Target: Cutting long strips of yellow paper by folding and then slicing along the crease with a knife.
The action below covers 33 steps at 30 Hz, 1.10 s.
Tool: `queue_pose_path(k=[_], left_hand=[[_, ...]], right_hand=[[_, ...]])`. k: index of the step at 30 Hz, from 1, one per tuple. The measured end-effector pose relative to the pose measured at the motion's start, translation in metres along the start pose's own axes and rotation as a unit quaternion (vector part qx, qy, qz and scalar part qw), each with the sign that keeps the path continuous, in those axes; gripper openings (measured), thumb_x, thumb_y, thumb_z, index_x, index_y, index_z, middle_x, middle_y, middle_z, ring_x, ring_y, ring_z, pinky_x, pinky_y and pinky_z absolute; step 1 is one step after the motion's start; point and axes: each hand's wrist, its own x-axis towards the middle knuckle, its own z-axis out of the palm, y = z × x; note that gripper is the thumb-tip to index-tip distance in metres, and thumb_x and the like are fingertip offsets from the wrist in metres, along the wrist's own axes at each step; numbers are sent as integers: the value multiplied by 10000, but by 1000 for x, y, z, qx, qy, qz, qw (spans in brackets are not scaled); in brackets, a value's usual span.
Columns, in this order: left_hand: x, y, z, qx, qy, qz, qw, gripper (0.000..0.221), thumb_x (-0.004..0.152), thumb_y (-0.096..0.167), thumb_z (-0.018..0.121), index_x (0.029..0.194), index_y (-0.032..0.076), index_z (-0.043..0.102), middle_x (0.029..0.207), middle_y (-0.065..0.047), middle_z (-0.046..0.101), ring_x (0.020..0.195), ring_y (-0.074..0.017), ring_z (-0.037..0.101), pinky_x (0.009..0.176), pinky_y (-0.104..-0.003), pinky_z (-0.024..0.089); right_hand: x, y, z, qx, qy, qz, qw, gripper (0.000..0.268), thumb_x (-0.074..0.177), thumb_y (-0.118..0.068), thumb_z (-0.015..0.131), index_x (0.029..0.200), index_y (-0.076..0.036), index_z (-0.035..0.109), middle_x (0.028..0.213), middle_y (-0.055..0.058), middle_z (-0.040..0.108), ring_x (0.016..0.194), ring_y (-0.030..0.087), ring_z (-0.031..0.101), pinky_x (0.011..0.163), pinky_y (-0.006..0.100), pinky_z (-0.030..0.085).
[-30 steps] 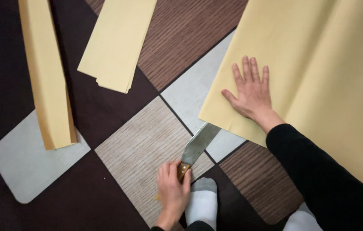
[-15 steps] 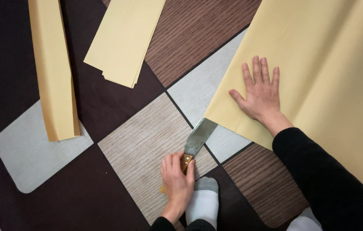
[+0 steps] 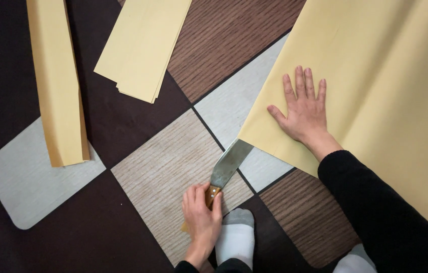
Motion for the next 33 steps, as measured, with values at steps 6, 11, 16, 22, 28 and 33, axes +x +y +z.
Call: queue_pose_path(k=[6, 11, 16, 22, 28, 33], left_hand=[[11, 8, -4, -2, 14, 34, 999, 445, 1002, 268, 787, 1397, 75, 713, 1210, -72, 648, 1087, -235, 613, 998, -408, 519], [8, 2, 0, -9, 10, 33, 999, 455, 1030, 307, 764, 1427, 90, 710, 1243, -71, 637, 1121, -239, 601, 1013, -426, 513], [1, -6, -9, -3, 12, 22, 1000, 449, 982, 268, 809, 1376, 74, 719, 1227, -80, 638, 1117, -250, 613, 1031, -429, 499], [17, 14, -10, -17, -3, 31, 999, 409, 1013, 259, 775, 1373, 75, 714, 1208, -65, 636, 1086, -229, 594, 987, -400, 486], [2, -8, -9, 1, 17, 22, 1000, 438, 996, 281, 800, 1376, 76, 723, 1217, -73, 650, 1131, -248, 616, 1041, -432, 488], [10, -1, -7, 15, 20, 29, 999, 450, 983, 265, 821, 1385, 91, 720, 1218, -64, 642, 1096, -236, 612, 989, -412, 490]], right_hand=[[-1, -2, -1, 7, 7, -2, 1000, 1075, 1103, -779, 304, 1849, -14, 183, 1920, 259, -48, 1758, 380, -137, 1334, 712, -125], [-1, -1, -1, 7, 2, 2, 1000, 1069, 1100, -785, 290, 1850, -32, 173, 1922, 254, -46, 1758, 356, -154, 1338, 696, -140], [-2, -1, -1, 9, 6, 1, 1000, 1072, 1097, -785, 304, 1854, -38, 170, 1923, 236, -62, 1757, 361, -153, 1339, 706, -130], [-2, -2, -2, 9, 6, 1, 1000, 1075, 1101, -780, 305, 1853, -22, 180, 1922, 247, -57, 1760, 357, -149, 1342, 692, -137], [-1, -2, -4, 8, 4, 2, 1000, 1079, 1098, -785, 305, 1846, -18, 183, 1917, 264, -39, 1758, 375, -133, 1338, 705, -126], [-2, -4, -5, 9, 12, 0, 1000, 1067, 1098, -759, 339, 1839, -4, 206, 1913, 292, 4, 1762, 390, -102, 1337, 710, -109]])
